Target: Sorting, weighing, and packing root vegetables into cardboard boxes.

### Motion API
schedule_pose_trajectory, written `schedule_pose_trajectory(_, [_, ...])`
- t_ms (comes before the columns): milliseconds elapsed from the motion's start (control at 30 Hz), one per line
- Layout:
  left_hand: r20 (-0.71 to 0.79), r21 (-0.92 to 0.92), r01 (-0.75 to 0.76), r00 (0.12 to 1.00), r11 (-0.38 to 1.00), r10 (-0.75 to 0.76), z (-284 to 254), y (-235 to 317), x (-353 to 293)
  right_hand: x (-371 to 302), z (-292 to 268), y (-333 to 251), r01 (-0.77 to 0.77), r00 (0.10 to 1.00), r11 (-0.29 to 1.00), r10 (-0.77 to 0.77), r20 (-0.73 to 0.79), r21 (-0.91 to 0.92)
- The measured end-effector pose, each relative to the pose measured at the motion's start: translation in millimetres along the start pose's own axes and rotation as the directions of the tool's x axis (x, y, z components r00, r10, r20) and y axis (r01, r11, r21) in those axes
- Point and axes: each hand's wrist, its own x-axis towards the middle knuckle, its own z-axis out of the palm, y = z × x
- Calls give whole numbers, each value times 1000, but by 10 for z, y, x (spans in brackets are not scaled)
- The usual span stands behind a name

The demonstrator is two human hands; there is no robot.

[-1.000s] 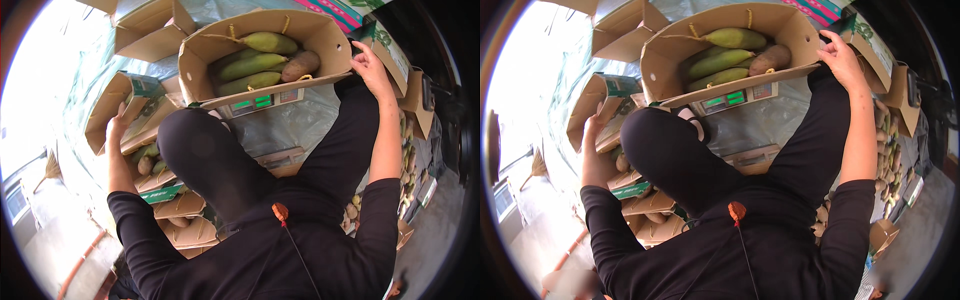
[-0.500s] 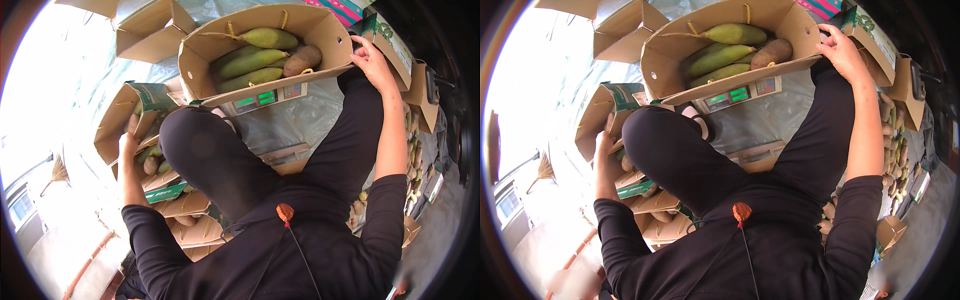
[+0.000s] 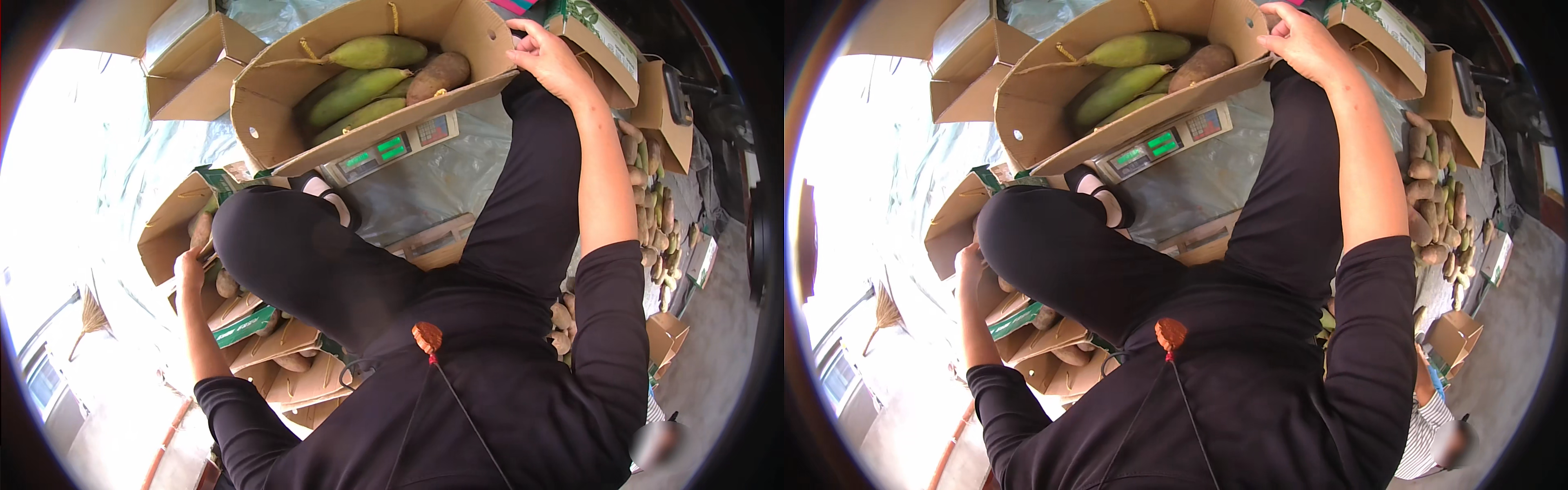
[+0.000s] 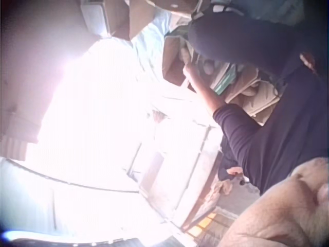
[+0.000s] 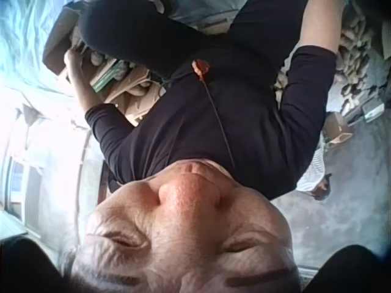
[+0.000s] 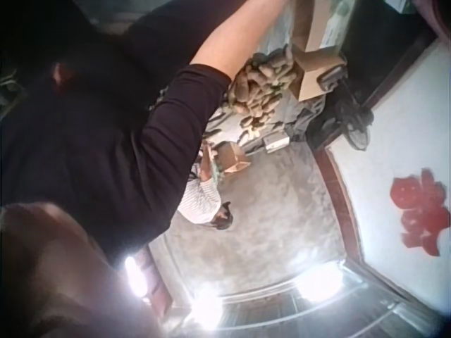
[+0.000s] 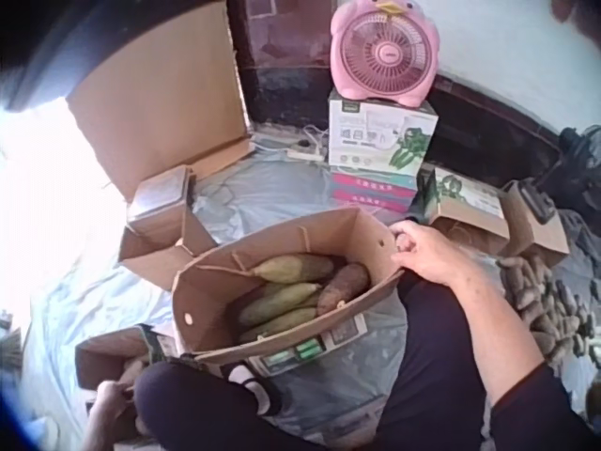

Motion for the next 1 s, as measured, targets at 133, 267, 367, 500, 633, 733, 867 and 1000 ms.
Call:
schedule_pose_trajectory(133, [-80, -115, -36, 996, 993, 27, 0, -105, -102, 6, 20, 24, 44, 999, 997, -43, -6, 68])
schedule_pose_trajectory(267, [-134, -125, -88, 988, 988, 71, -8, -94, -191, -61, -86, -168, -42, 999, 998, 42, -4, -35])
schedule_pose_trajectory(367, [2, -339, 111, 993, 934, -117, -59, -138, -209, -96, -119, -212, -31, 1000, 999, 31, -1, -32])
schedule_pose_trajectory(500, [2, -153, 102, 995, 983, -103, -193, 137, -278, -165, -175, -247, -11, 1000, 1000, 11, 23, 9])
schedule_pose_trajectory(633, [33, -83, 95, 995, 992, -93, -403, 369, -321, -87, -124, -89, -47, 999, 998, 47, 6, -34])
schedule_pose_trajectory(733, [44, -56, 102, 994, 993, -99, -500, 443, -308, 1, -50, 99, 76, 997, 996, -77, 12, 55])
schedule_pose_trajectory(867, [-13, -77, 91, 996, 993, -92, -670, 618, -275, -12, -52, 108, 71, 997, 996, -72, 9, 59])
schedule_pose_trajectory(1000, [-220, -349, -298, 948, 888, 232, -925, 948, -187, 40, -27, 185, 92, 996, 995, -92, -10, 47])
